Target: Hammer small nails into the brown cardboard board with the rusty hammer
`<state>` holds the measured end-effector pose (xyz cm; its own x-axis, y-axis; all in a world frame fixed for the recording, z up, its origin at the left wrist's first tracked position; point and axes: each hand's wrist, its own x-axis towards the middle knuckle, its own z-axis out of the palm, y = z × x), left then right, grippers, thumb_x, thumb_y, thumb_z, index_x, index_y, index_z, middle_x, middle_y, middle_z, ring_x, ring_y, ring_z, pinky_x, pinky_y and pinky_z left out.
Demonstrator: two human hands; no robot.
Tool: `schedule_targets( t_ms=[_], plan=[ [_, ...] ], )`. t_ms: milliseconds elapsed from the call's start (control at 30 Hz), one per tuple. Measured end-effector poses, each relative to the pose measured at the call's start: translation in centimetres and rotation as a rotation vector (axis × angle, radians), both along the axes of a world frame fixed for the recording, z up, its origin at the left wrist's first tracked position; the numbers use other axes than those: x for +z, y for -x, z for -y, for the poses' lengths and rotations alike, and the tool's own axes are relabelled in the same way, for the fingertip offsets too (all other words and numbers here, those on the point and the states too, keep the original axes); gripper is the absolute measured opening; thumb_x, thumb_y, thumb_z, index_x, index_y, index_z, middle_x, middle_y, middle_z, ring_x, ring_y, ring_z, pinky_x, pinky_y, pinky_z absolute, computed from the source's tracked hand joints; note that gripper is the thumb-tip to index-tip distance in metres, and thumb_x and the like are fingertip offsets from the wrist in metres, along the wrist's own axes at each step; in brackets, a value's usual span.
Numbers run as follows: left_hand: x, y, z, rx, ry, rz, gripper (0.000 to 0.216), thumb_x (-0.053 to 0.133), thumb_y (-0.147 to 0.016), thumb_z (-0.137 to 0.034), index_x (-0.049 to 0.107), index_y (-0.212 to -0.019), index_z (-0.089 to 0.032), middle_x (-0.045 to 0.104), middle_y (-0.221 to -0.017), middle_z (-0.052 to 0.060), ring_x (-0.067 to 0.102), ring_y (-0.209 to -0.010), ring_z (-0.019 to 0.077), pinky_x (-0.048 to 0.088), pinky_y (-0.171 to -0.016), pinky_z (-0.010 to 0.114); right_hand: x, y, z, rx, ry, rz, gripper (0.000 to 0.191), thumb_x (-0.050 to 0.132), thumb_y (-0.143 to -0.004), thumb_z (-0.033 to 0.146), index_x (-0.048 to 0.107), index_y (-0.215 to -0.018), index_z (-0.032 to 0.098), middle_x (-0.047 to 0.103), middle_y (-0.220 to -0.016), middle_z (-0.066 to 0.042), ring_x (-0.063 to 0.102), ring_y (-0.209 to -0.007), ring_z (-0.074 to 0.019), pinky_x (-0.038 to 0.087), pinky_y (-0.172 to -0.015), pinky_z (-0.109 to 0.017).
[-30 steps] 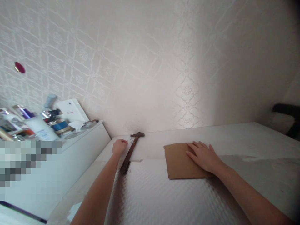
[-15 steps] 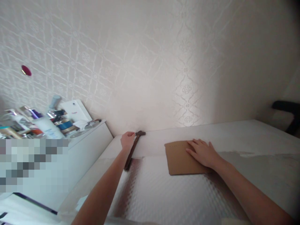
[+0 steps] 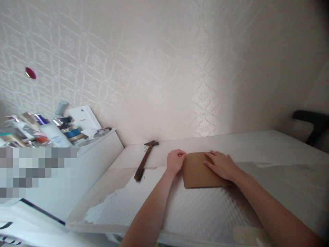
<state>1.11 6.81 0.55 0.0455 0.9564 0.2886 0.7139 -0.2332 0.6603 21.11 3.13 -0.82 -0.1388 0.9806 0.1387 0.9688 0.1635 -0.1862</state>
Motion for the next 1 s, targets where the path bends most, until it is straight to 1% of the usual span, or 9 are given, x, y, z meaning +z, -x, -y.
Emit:
schedule_targets(
  t_ms=[133, 333, 533, 800, 1000],
  plan=[
    [-0.1, 0.7, -0.1, -0.010, 0.023, 0.006, 0.013, 0.062, -0.074, -0.022, 0.072, -0.082, -0.018, 0.071, -0.082, 0.003, 0.062, -0.075, 0.0135, 0.047, -0.075, 0.025, -0.1, 0.0, -0.1, 0.002, -0.003, -0.003, 0.055, 0.029, -0.087, 0.047, 0.048, -0.129, 0.017, 0.043, -0.137, -0.015, 0.040, -0.123, -0.0319, 0.031, -0.096, -0.057],
    [-0.1, 0.4, 0.1, -0.064, 0.008, -0.029, 0.012, 0.062, -0.075, -0.024, 0.072, -0.080, -0.020, 0.071, -0.081, 0.002, 0.063, -0.076, 0.0133, 0.047, -0.075, 0.025, -0.3, -0.2, -0.3, 0.013, -0.010, 0.009, 0.055, 0.029, -0.087, 0.048, 0.048, -0.129, 0.017, 0.044, -0.136, -0.015, 0.040, -0.123, -0.0321, 0.033, -0.095, -0.055],
    [0.3, 0.3, 0.5, -0.055, -0.004, -0.061, 0.012, 0.062, -0.075, -0.023, 0.072, -0.081, -0.020, 0.071, -0.081, 0.002, 0.062, -0.078, 0.0142, 0.046, -0.076, 0.026, -0.2, -0.2, -0.2, 0.014, -0.001, 0.008, 0.056, 0.028, -0.087, 0.049, 0.048, -0.129, 0.018, 0.044, -0.136, -0.014, 0.040, -0.123, -0.0317, 0.032, -0.096, -0.053],
    [0.1, 0.5, 0.6, -0.055, -0.010, -0.094, 0.012, 0.062, -0.076, -0.025, 0.072, -0.080, -0.022, 0.071, -0.084, 0.002, 0.062, -0.081, 0.0151, 0.046, -0.078, 0.027, -0.5, -0.4, -0.4, 0.028, -0.017, 0.004, 0.057, 0.027, -0.087, 0.050, 0.049, -0.128, 0.018, 0.045, -0.135, -0.015, 0.040, -0.122, -0.0314, 0.032, -0.096, -0.052],
    [0.5, 0.4, 1.0, -0.069, -0.034, -0.181, 0.012, 0.062, -0.076, -0.025, 0.072, -0.082, -0.021, 0.071, -0.084, 0.002, 0.061, -0.083, 0.0163, 0.045, -0.080, 0.028, -0.7, -0.5, -0.5, 0.034, -0.019, 0.003, 0.057, 0.028, -0.087, 0.049, 0.048, -0.129, 0.017, 0.045, -0.135, -0.015, 0.041, -0.122, -0.0312, 0.032, -0.097, -0.051]
  ],
)
